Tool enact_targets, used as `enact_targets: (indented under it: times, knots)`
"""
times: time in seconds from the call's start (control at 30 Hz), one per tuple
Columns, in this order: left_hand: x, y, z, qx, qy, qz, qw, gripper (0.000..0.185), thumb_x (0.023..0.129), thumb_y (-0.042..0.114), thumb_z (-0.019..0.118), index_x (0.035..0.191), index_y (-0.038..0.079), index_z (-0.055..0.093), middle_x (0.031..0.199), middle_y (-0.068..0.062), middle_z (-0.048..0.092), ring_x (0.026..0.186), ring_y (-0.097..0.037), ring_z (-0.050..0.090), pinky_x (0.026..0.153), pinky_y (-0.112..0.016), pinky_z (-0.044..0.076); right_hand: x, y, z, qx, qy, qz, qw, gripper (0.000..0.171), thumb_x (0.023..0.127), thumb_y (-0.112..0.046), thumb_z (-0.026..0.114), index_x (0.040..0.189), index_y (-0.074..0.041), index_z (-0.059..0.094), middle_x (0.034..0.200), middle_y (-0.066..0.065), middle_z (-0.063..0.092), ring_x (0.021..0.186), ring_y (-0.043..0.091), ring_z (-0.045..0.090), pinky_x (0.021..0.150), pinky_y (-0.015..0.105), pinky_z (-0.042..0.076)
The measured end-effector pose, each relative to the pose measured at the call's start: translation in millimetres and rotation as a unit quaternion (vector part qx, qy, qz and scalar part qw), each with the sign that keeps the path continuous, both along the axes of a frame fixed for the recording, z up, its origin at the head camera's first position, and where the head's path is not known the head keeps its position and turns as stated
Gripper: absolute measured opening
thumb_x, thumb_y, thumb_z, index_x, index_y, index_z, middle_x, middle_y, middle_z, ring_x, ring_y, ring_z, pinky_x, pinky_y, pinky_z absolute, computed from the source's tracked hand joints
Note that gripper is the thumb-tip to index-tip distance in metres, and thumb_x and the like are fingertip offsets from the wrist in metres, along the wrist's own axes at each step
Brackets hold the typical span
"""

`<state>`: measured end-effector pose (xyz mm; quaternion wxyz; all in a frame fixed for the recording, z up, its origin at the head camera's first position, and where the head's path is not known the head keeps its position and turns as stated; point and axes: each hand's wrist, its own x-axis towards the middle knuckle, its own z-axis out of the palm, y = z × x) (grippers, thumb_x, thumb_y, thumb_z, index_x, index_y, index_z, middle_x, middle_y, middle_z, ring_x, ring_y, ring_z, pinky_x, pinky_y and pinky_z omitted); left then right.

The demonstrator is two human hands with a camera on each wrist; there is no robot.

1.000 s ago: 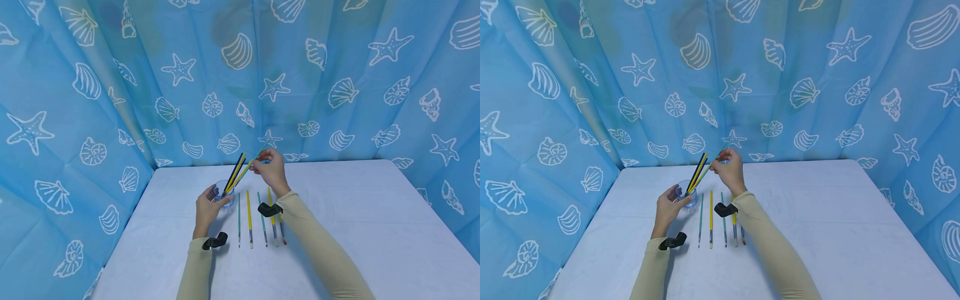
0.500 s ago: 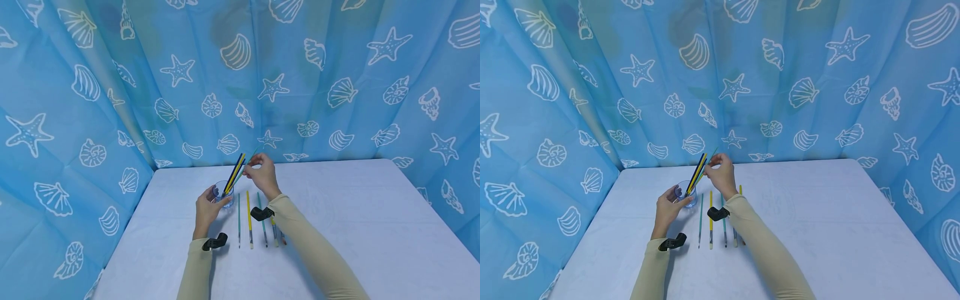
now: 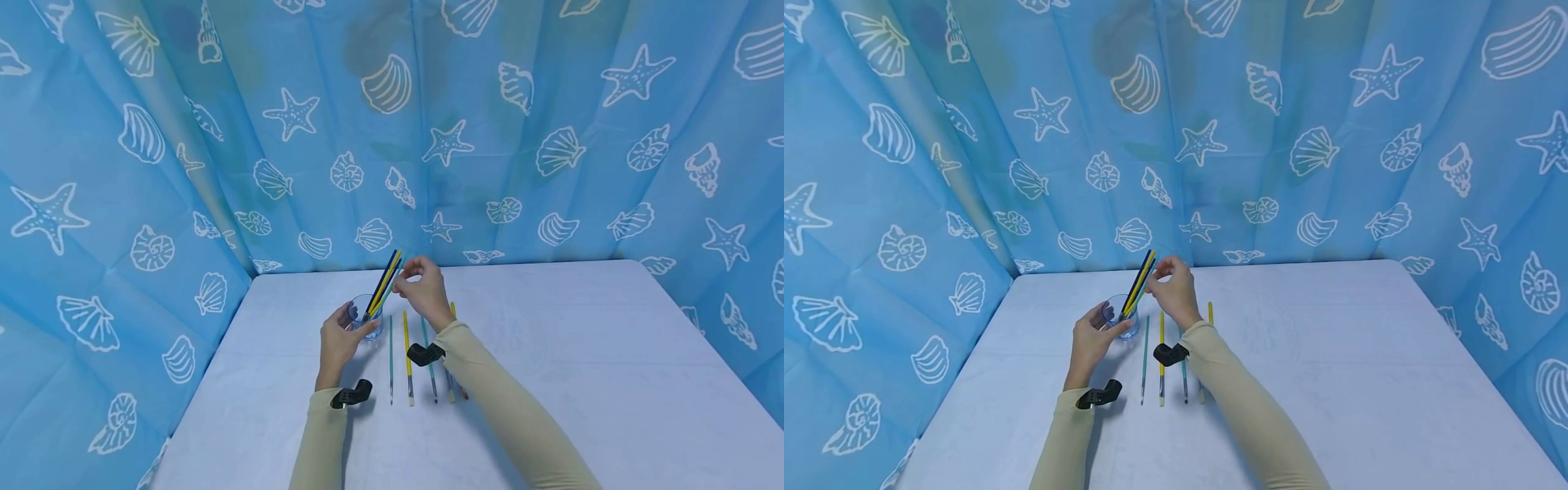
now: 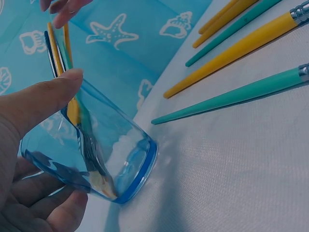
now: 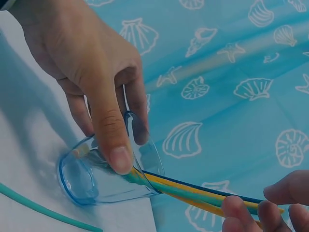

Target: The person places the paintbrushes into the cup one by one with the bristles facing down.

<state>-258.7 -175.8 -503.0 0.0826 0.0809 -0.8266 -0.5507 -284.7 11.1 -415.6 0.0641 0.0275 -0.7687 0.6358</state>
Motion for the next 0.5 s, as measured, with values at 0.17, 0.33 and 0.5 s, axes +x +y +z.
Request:
enact_targets:
  times: [0.17, 0.33, 0.5]
  knots:
    - [0.4, 0, -1.4, -0.003, -0.005, 0.001, 1.0, 0.089, 0.079, 0.037, 0.09, 0.152, 0.004, 0.05, 0.151, -0.02, 0.057, 0.142, -0.036, 0.055, 0.118, -0.047, 0.049, 0.0, 3, -2.1, 0.005, 0.008, -0.003, 1.0, 0.024, 0.096, -0.007, 0.066, 0.118, -0.001, 0.059, 0.106, 0.013, 0.068, 0.081, 0.019, 0.077, 0.078, 0.028, 0.067]
    - [0.0, 0, 0.3, 0.001, -0.009, 0.002, 1.0, 0.09, 0.079, 0.037, 0.091, 0.152, 0.005, 0.049, 0.151, -0.02, 0.057, 0.142, -0.037, 0.055, 0.119, -0.048, 0.048, 0.5, 16, 1.1, -0.007, 0.011, 0.009, 1.0, 0.029, 0.097, -0.011, 0.065, 0.122, 0.001, 0.058, 0.108, 0.014, 0.066, 0.081, 0.018, 0.078, 0.08, 0.029, 0.066]
    - [0.6, 0, 0.5, 0.0, -0.005, 0.003, 1.0, 0.09, 0.079, 0.037, 0.09, 0.151, 0.004, 0.05, 0.15, -0.021, 0.058, 0.141, -0.037, 0.055, 0.118, -0.048, 0.049, 5.4, 35, 4.2, 0.013, 0.006, 0.009, 1.0, 0.027, 0.098, -0.014, 0.065, 0.121, -0.001, 0.059, 0.107, 0.013, 0.066, 0.084, 0.021, 0.078, 0.082, 0.03, 0.066]
